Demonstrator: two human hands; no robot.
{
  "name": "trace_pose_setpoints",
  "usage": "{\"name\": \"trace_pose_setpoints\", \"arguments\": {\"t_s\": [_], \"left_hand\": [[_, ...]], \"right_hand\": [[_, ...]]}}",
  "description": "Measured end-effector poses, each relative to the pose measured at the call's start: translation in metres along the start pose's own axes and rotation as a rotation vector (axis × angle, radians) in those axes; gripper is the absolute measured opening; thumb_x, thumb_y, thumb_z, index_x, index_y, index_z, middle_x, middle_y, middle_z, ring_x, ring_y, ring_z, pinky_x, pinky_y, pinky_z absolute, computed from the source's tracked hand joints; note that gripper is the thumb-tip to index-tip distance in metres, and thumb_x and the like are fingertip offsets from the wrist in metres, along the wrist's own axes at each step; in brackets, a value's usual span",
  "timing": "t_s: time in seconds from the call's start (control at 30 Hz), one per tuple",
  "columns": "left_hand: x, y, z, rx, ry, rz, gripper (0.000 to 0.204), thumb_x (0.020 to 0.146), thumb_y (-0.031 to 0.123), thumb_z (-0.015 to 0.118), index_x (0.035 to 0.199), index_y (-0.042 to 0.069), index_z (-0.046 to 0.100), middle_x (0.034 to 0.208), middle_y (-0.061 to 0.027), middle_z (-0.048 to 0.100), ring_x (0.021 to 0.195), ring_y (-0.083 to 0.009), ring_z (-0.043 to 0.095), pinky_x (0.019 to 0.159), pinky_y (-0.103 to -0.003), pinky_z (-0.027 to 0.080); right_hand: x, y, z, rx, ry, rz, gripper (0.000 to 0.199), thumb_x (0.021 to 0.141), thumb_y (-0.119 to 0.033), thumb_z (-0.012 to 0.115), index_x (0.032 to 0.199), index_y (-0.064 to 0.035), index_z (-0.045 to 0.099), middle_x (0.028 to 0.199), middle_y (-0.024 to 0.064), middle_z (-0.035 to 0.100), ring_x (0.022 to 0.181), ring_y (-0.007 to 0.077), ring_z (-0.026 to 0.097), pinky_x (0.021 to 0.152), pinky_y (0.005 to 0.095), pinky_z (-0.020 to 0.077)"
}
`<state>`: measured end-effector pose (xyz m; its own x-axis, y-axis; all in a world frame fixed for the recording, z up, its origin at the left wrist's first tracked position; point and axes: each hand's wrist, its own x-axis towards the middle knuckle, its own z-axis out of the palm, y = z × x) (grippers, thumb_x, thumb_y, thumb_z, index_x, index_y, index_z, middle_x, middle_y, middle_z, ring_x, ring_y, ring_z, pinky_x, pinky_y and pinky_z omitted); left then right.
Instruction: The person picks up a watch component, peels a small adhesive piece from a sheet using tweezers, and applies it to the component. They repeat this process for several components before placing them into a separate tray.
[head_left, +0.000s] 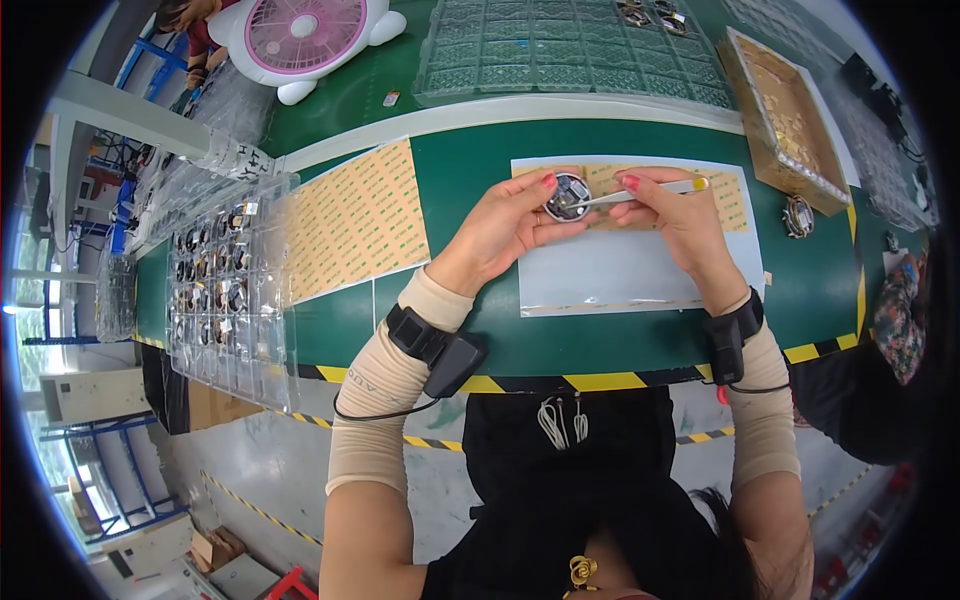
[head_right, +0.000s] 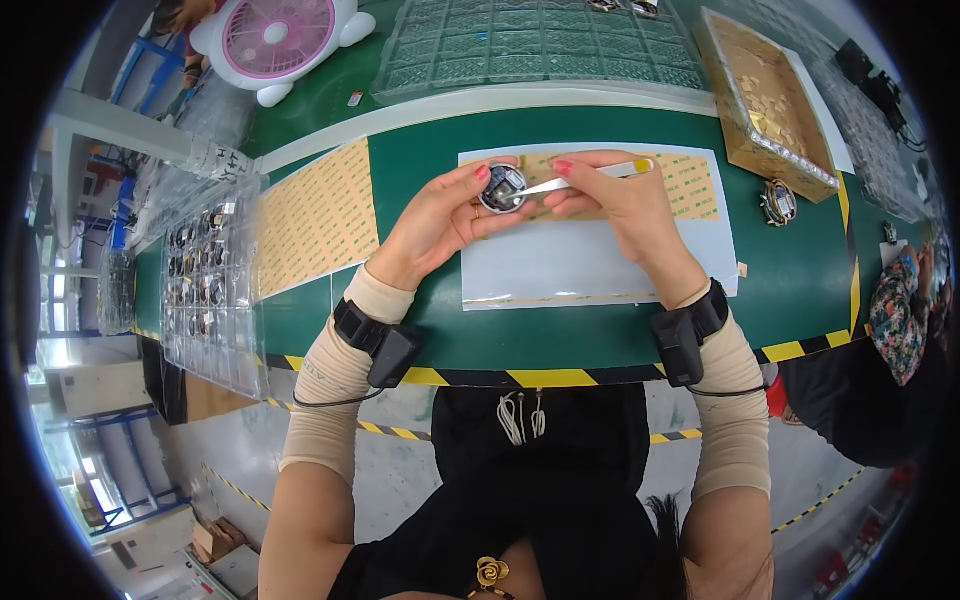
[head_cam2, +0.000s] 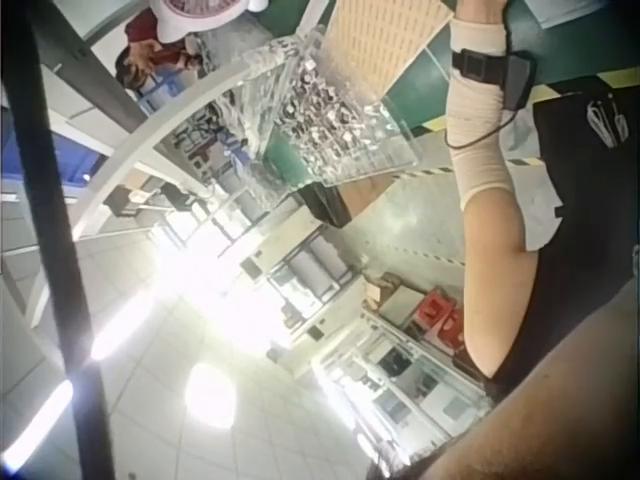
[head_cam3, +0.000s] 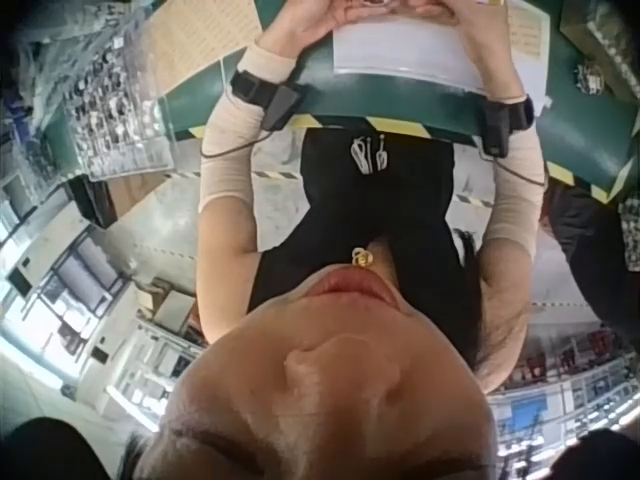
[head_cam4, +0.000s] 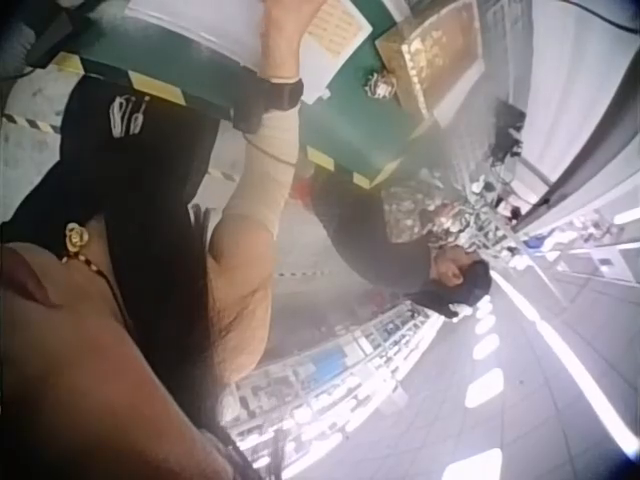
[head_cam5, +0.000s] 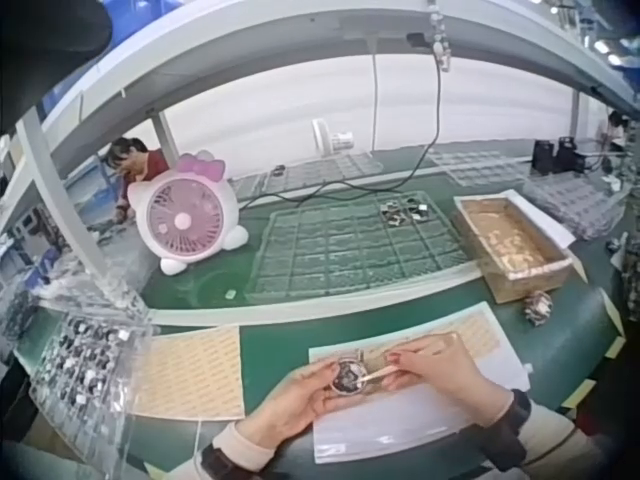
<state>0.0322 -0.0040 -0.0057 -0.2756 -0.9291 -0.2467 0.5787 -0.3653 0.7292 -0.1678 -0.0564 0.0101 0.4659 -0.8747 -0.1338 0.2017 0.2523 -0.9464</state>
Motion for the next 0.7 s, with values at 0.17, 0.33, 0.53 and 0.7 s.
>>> {"name": "trace_pose_setpoints", "arguments": {"t_s": [0.17,0.33,0.53,0.7], "left_hand": [[-0.002,0.001,0.002,0.072,0.021,0.042,0.032,0.094,0.015,0.037,0.119,-0.003,0.043,0.107,-0.0154,0.055,0.094,-0.0231,0.059,0.081,-0.031,0.051],[-0.002,-0.001,0.004,0.118,0.071,0.1,0.031,0.095,0.022,0.035,0.115,0.0,0.047,0.1,-0.0105,0.056,0.077,-0.0155,0.057,0.067,-0.025,0.049],[-0.002,-0.008,0.004,0.079,0.025,0.129,0.033,0.096,0.026,0.03,0.111,0.002,0.047,0.092,-0.0064,0.053,0.069,-0.0123,0.048,0.06,-0.024,0.04],[-0.001,-0.009,0.003,0.119,0.016,0.126,0.033,0.097,0.027,0.029,0.111,0.002,0.047,0.09,-0.0059,0.051,0.07,-0.0126,0.046,0.06,-0.024,0.038]], "right_hand": [[0.002,0.003,-0.001,0.038,0.035,-0.025,0.016,0.082,-0.005,0.058,0.092,0.0079,0.061,0.085,0.0145,0.062,0.072,0.019,0.063,0.067,0.0257,0.0522],[-0.005,0.007,0.004,-0.22,-0.041,-0.27,0.017,0.083,-0.005,0.057,0.094,0.0077,0.06,0.088,0.0152,0.062,0.073,0.0198,0.063,0.066,0.0264,0.0523],[-0.002,0.011,0.004,-0.088,-0.019,-0.139,0.019,0.083,-0.007,0.057,0.095,0.0074,0.06,0.091,0.0148,0.061,0.075,0.0204,0.063,0.067,0.0272,0.0524],[0.001,0.015,-0.001,0.068,-0.009,-0.024,0.022,0.084,-0.009,0.057,0.098,0.0076,0.058,0.092,0.0145,0.061,0.076,0.0212,0.063,0.067,0.0276,0.0526]]}}
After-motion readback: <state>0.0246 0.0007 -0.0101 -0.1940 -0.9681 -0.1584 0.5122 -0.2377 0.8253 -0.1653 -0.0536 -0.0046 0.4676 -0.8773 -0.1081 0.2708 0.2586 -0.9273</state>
